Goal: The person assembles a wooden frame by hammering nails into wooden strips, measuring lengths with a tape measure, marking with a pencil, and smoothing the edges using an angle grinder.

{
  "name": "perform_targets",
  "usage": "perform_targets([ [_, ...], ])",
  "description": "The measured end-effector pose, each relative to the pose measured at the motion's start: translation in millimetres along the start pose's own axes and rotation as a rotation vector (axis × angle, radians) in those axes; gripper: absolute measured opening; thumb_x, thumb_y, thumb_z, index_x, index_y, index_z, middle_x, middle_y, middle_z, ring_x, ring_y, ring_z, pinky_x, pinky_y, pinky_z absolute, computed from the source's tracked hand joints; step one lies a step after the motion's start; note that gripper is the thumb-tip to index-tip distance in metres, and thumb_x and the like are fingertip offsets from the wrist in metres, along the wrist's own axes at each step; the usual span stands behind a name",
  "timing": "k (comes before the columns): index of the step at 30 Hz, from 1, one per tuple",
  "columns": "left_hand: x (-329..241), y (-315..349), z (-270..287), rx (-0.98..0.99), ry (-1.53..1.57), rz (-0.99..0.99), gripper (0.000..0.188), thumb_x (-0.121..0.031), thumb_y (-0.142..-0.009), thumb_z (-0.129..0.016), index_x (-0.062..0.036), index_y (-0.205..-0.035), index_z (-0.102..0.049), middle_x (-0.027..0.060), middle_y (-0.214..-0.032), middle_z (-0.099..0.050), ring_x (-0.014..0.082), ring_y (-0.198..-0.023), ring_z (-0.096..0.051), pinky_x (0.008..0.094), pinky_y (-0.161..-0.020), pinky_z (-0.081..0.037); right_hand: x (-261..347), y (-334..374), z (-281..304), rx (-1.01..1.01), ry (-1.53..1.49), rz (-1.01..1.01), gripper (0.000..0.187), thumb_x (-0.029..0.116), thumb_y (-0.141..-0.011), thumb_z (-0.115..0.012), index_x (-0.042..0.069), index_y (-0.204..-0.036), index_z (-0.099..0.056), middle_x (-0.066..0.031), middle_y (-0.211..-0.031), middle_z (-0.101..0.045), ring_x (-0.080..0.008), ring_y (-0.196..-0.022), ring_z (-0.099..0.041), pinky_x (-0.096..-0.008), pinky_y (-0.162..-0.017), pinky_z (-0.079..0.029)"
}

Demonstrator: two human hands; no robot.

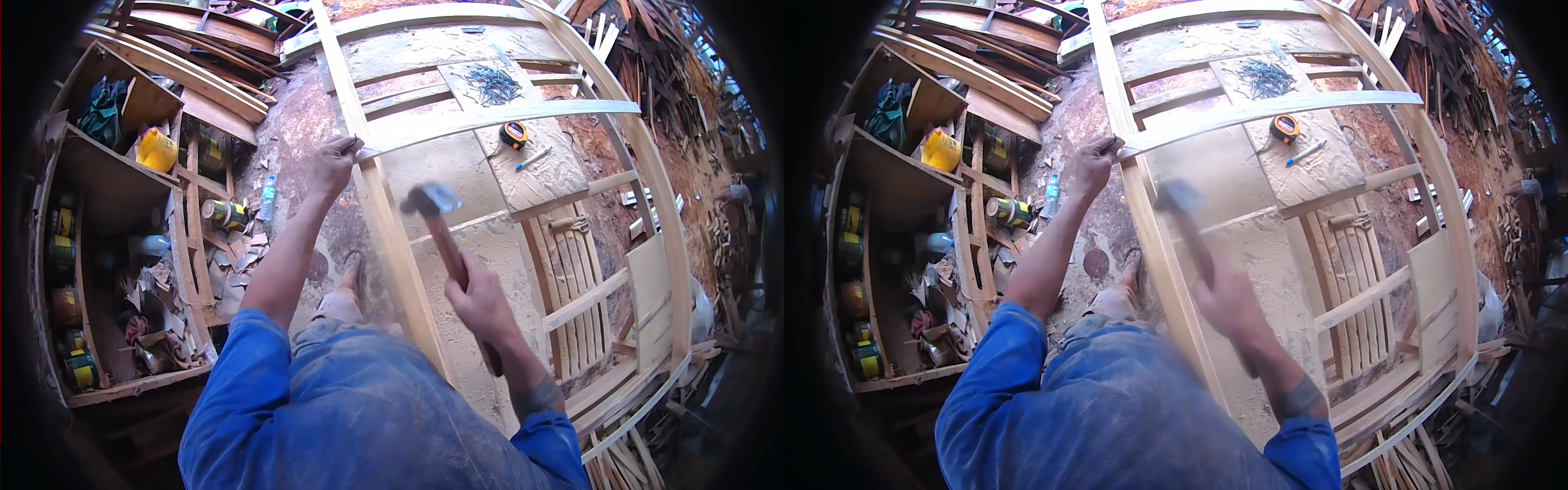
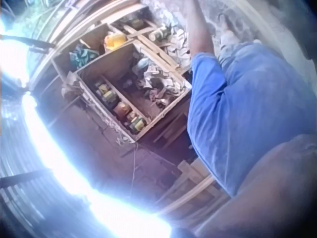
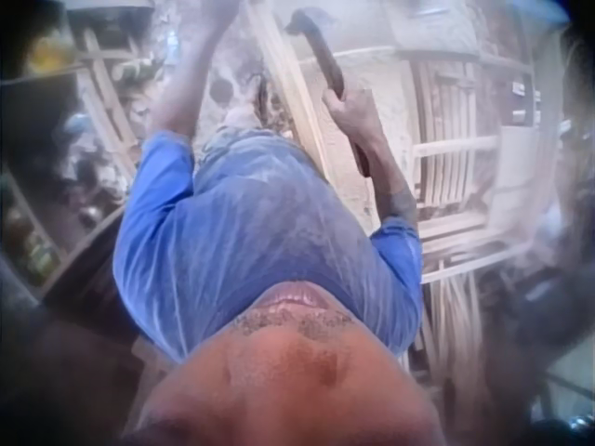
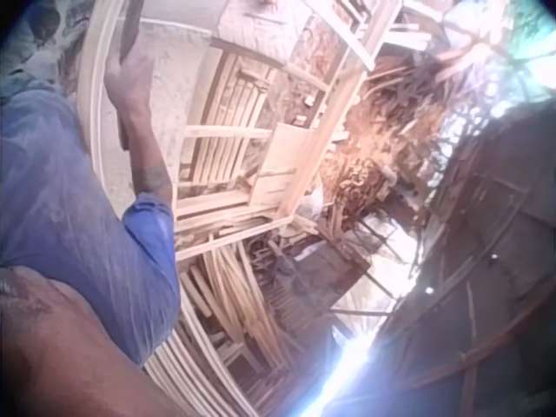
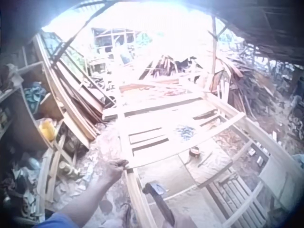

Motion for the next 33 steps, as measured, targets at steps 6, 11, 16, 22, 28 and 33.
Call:
perform_targets([
  [6, -11.8, 5.8, -2.6, -0.067, -0.057, -0.106, 0.015, -0.009, -0.09, -0.07, -0.0004, -0.101, -0.075, 0.0146, -0.09, -0.074, 0.0215, -0.078, -0.071, 0.0325, -0.07, -0.053, 44.8, -33.0, 16.5, -0.037, -0.199, 0.068, 0.027, 0.023, -0.101, -0.058, -0.001, -0.113, -0.058, -0.0074, -0.066, -0.053, -0.0144, -0.059, -0.057, -0.0359, -0.055, -0.045],
  [11, -26.1, 5.6, -5.8, -0.078, -0.121, -0.164, 0.013, -0.005, -0.087, -0.069, -0.0004, -0.099, -0.075, 0.0161, -0.087, -0.071, 0.028, -0.075, -0.07, 0.036, -0.067, -0.052, 26.3, -68.0, -0.9, -0.049, -0.083, 0.018, 0.026, 0.025, -0.102, -0.057, -0.001, -0.103, -0.055, -0.01, -0.061, -0.053, -0.0187, -0.052, -0.056, -0.0399, -0.049, -0.041],
  [16, -21.2, 8.1, -1.0, -0.072, -0.112, -0.149, 0.012, -0.004, -0.087, -0.069, -0.0009, -0.097, -0.075, 0.0168, -0.089, -0.071, 0.0296, -0.077, -0.07, 0.0368, -0.068, -0.053, 99.4, -90.2, 1.8, -0.174, 0.036, 0.309, 0.03, 0.028, -0.103, -0.054, -0.001, -0.098, -0.053, -0.0215, -0.061, -0.055, -0.0329, -0.051, -0.058, -0.0455, -0.051, -0.041],
  [22, -24.3, 6.8, -7.2, -0.096, -0.112, -0.223, 0.012, -0.003, -0.087, -0.068, -0.0009, -0.096, -0.075, 0.0164, -0.094, -0.072, 0.0308, -0.082, -0.071, 0.0366, -0.073, -0.056, 67.8, -129.5, -20.5, -0.094, 0.452, 0.157, 0.031, 0.029, -0.103, -0.053, -0.002, -0.1, -0.054, -0.0246, -0.065, -0.061, -0.0405, -0.065, -0.067, -0.0491, -0.057, -0.047],
  [28, -19.5, 9.9, 0.2, -0.102, -0.136, -0.227, 0.015, 0.001, -0.087, -0.064, -0.0001, -0.097, -0.075, 0.0163, -0.093, -0.072, 0.0317, -0.081, -0.071, 0.0372, -0.072, -0.056, 116.2, -110.2, -3.0, -0.155, 0.235, 0.299, 0.032, 0.029, -0.104, -0.052, -0.003, -0.105, -0.054, -0.0251, -0.067, -0.063, -0.0416, -0.062, -0.067, -0.0493, -0.054, -0.047],
  [33, -24.5, 5.7, -5.9, -0.102, -0.128, -0.223, 0.016, 0.002, -0.086, -0.064, -0.0001, -0.097, -0.075, 0.016, -0.092, -0.072, 0.0317, -0.08, -0.071, 0.0371, -0.072, -0.056, 80.3, -124.5, -18.4, -0.172, 0.15, 0.311, 0.032, 0.029, -0.101, -0.053, -0.003, -0.101, -0.052, -0.0297, -0.074, -0.064, -0.0512, -0.074, -0.064, -0.0583, -0.066, -0.049],
])
Point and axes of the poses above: each hand's wrist, its own y-axis away from the middle knuckle, its own z-axis out of the back of the hand, x = y × z, the point moved 1 cm from there along -y, towards the middle knuckle
